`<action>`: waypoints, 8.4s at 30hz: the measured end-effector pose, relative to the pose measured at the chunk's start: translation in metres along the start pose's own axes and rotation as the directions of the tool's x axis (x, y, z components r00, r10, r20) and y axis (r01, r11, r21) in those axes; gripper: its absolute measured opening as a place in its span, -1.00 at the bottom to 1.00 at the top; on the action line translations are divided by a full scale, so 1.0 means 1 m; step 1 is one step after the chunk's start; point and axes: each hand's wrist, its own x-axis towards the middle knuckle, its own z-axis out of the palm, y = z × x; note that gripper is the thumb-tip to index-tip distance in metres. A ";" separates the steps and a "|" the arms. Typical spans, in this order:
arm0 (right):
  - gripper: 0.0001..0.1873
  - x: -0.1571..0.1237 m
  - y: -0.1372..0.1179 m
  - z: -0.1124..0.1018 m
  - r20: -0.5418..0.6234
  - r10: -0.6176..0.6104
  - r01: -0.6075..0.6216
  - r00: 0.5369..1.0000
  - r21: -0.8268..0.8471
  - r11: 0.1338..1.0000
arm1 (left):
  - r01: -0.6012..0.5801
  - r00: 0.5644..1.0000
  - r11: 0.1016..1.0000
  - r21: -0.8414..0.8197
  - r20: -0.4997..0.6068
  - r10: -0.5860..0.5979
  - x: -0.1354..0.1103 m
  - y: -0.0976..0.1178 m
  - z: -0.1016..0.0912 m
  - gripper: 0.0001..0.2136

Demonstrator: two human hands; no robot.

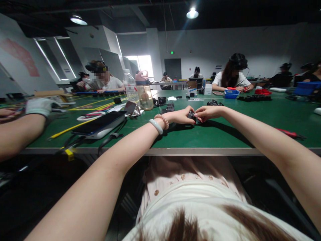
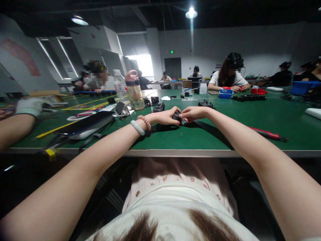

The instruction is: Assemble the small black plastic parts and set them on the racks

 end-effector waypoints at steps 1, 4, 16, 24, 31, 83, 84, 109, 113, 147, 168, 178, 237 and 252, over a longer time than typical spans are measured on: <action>-0.64 0.000 0.000 0.000 0.000 -0.001 0.001 1.000 0.001 1.000 | -0.003 1.000 1.000 -0.001 0.001 0.003 0.000 0.000 0.000 -0.46; -0.64 0.001 0.001 -0.001 0.002 0.000 0.000 1.000 0.001 1.000 | -0.008 1.000 1.000 -0.004 0.001 0.008 0.000 0.000 0.000 -0.46; -0.57 -0.001 -0.004 0.003 0.003 -0.012 0.012 1.000 -0.156 0.988 | 0.022 1.000 0.999 0.023 -0.006 -0.022 -0.001 0.002 -0.001 -0.45; -0.54 0.001 -0.002 0.002 0.004 -0.036 0.036 0.999 -0.195 0.980 | 0.013 1.000 1.000 0.023 -0.008 -0.012 -0.001 0.002 -0.001 -0.43; -0.56 0.001 -0.001 0.000 -0.001 -0.023 0.022 1.000 -0.195 0.981 | 0.035 0.999 0.999 0.019 0.001 -0.035 -0.002 0.004 -0.001 -0.44; -0.53 0.000 -0.004 0.004 -0.002 -0.031 0.030 1.000 -0.217 0.976 | 0.020 1.000 1.000 -0.007 -0.007 -0.020 -0.001 0.003 -0.001 -0.43; -0.54 0.000 -0.003 0.003 0.000 -0.032 0.032 0.999 -0.217 0.976 | 0.022 1.000 1.000 -0.006 -0.005 -0.022 -0.001 0.003 -0.001 -0.43; -0.63 0.002 0.003 -0.002 -0.003 -0.018 0.018 1.000 -0.039 0.999 | 0.009 1.000 0.999 0.040 -0.001 -0.009 -0.001 0.003 -0.001 -0.46; -0.64 0.002 0.002 -0.002 -0.006 -0.011 0.011 1.000 -0.018 1.000 | 0.010 1.000 1.000 0.027 -0.001 -0.010 -0.001 0.003 -0.001 -0.46; -0.57 -0.003 -0.005 0.002 -0.021 0.005 -0.009 1.000 -0.170 0.985 | 0.002 1.000 1.000 0.012 -0.015 -0.002 0.001 0.000 0.000 -0.44; -0.65 0.002 0.005 -0.003 0.003 -0.017 0.017 1.000 0.022 1.000 | 0.001 1.000 1.000 0.024 0.000 -0.001 0.000 0.001 -0.001 -0.45; -0.57 -0.002 -0.004 0.003 -0.004 -0.015 0.014 1.000 -0.137 0.991 | -0.016 1.000 1.000 0.013 -0.013 0.017 0.001 0.000 -0.001 -0.46; -0.63 -0.001 0.000 0.001 -0.014 -0.010 0.009 1.000 -0.076 0.997 | 0.003 1.000 0.999 0.044 -0.013 -0.003 0.000 0.000 0.000 -0.46; -0.65 0.000 0.001 0.000 0.008 -0.025 0.025 1.000 -0.039 0.999 | -0.015 1.000 0.999 0.039 -0.020 0.016 0.001 -0.002 0.000 -0.45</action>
